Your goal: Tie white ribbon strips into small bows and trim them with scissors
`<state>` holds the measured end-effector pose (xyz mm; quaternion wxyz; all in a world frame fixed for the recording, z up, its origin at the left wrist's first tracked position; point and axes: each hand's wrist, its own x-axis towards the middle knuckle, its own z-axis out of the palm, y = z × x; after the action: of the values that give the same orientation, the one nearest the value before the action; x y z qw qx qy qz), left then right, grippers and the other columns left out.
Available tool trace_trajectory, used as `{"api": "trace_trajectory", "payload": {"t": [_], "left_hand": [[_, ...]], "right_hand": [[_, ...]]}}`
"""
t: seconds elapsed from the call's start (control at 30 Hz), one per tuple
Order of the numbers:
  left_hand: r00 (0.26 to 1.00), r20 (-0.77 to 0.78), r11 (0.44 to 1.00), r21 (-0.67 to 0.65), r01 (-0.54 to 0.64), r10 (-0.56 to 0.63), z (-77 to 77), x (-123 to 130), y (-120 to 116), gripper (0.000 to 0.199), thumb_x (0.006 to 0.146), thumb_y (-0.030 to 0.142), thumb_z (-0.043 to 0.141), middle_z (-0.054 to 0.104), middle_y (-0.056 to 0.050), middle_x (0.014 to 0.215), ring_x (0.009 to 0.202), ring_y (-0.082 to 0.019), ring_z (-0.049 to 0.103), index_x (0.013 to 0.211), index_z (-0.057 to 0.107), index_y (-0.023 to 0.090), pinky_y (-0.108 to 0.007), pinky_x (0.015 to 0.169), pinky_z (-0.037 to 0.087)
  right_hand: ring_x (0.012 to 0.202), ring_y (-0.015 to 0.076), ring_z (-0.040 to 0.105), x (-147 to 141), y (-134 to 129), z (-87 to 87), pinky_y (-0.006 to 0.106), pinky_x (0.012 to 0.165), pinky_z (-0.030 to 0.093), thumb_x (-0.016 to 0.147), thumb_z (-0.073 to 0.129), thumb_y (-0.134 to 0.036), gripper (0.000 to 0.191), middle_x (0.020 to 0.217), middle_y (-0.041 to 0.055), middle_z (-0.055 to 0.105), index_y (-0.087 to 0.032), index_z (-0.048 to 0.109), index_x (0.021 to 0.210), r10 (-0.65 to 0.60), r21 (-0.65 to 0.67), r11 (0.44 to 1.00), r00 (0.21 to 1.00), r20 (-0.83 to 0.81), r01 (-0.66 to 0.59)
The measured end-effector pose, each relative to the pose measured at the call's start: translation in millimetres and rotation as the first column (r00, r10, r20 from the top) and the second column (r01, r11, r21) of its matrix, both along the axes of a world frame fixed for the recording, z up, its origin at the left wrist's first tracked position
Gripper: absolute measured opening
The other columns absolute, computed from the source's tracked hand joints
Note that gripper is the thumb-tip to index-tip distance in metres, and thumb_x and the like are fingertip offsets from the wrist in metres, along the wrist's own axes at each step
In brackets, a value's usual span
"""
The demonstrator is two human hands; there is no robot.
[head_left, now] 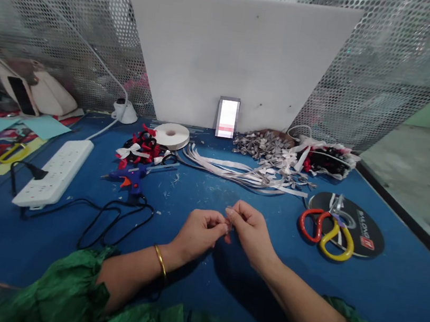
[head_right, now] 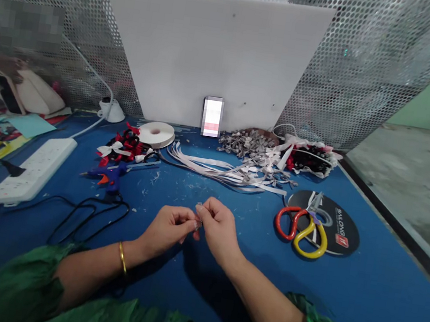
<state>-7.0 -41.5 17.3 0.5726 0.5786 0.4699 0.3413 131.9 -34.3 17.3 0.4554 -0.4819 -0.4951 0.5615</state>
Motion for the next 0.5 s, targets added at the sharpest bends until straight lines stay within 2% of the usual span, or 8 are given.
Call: {"api": "trace_trajectory", "payload": {"t": [0.13, 0.2, 0.23, 0.3, 0.37, 0.43, 0.5], "left_hand": [[0.997, -0.027, 0.997, 0.022, -0.073, 0.074, -1.8, 0.0, 1.7, 0.024, 0.077, 0.030, 0.063, 0.063, -0.002, 0.056, 0.045, -0.008, 0.046, 0.062, 0.064, 0.012, -0.021, 0.047, 0.035], [0.991, 0.009, 0.991, 0.000, -0.132, 0.132, -1.5, -0.6, 4.4, 0.026, 0.077, 0.031, 0.064, 0.062, -0.002, 0.055, 0.045, -0.007, 0.045, 0.061, 0.062, 0.012, -0.020, 0.048, 0.035], [0.985, 0.046, 0.986, -0.028, -0.164, 0.165, -1.2, -1.2, 6.0, 0.025, 0.077, 0.031, 0.065, 0.062, -0.002, 0.055, 0.046, -0.006, 0.045, 0.062, 0.063, 0.012, -0.020, 0.048, 0.035], [0.963, 0.137, 0.970, -0.106, -0.218, 0.232, -0.4, -2.7, 8.9, 0.022, 0.075, 0.031, 0.067, 0.062, -0.002, 0.057, 0.047, -0.006, 0.046, 0.066, 0.064, 0.012, -0.019, 0.049, 0.035], [0.938, 0.208, 0.954, -0.173, -0.243, 0.277, -0.3, -4.2, 10.8, 0.020, 0.074, 0.031, 0.069, 0.062, -0.001, 0.058, 0.049, -0.006, 0.047, 0.069, 0.065, 0.011, -0.018, 0.050, 0.036], [0.920, 0.249, 0.945, -0.209, -0.253, 0.302, -0.9, -5.4, 11.8, 0.019, 0.073, 0.030, 0.070, 0.062, -0.001, 0.058, 0.049, -0.005, 0.048, 0.069, 0.066, 0.012, -0.017, 0.051, 0.037], [0.908, 0.272, 0.939, -0.223, -0.262, 0.318, -1.7, -5.8, 12.2, 0.019, 0.073, 0.029, 0.070, 0.062, -0.001, 0.057, 0.049, -0.005, 0.047, 0.068, 0.065, 0.012, -0.017, 0.051, 0.037]], "right_hand": [[0.046, 0.0081, 0.041, -1.9, 1.6, -0.2, 0.022, 0.047, 0.030, 0.079, 0.065, -0.037, 0.034, 0.051, -0.0062, 0.044, -0.019, 0.045, 0.059, 0.005, -0.023, 1.000, 0.998, -0.057, -0.007], [0.047, 0.0071, 0.039, 0.7, 3.5, 2.6, 0.022, 0.047, 0.029, 0.078, 0.067, -0.038, 0.026, 0.057, -0.0057, 0.048, -0.018, 0.054, 0.068, 0.021, -0.034, 0.999, 0.991, -0.132, -0.026], [0.048, 0.0067, 0.040, 3.3, 5.0, 4.5, 0.022, 0.048, 0.031, 0.078, 0.068, -0.038, 0.022, 0.064, -0.0046, 0.053, -0.018, 0.059, 0.078, 0.018, -0.037, 0.999, 0.984, -0.178, -0.025], [0.053, 0.0064, 0.045, 10.1, 8.6, 8.3, 0.023, 0.052, 0.035, 0.077, 0.069, -0.038, 0.030, 0.087, -0.0007, 0.061, -0.021, 0.062, 0.101, -0.031, -0.035, 0.999, 0.968, -0.249, 0.023], [0.058, 0.0071, 0.050, 16.7, 11.9, 10.5, 0.024, 0.057, 0.039, 0.078, 0.069, -0.039, 0.035, 0.103, 0.0023, 0.062, -0.022, 0.062, 0.108, -0.101, -0.033, 0.995, 0.960, -0.263, 0.095], [0.059, 0.0079, 0.050, 20.3, 13.6, 10.0, 0.024, 0.057, 0.039, 0.080, 0.067, -0.041, 0.031, 0.095, 0.0023, 0.062, -0.020, 0.065, 0.102, -0.106, -0.045, 0.994, 0.964, -0.242, 0.098], [0.058, 0.0086, 0.050, 20.0, 13.1, 7.3, 0.024, 0.057, 0.039, 0.079, 0.068, -0.040, 0.027, 0.082, 0.0007, 0.061, -0.018, 0.067, 0.096, -0.039, -0.051, 0.998, 0.977, -0.211, 0.029]]}}
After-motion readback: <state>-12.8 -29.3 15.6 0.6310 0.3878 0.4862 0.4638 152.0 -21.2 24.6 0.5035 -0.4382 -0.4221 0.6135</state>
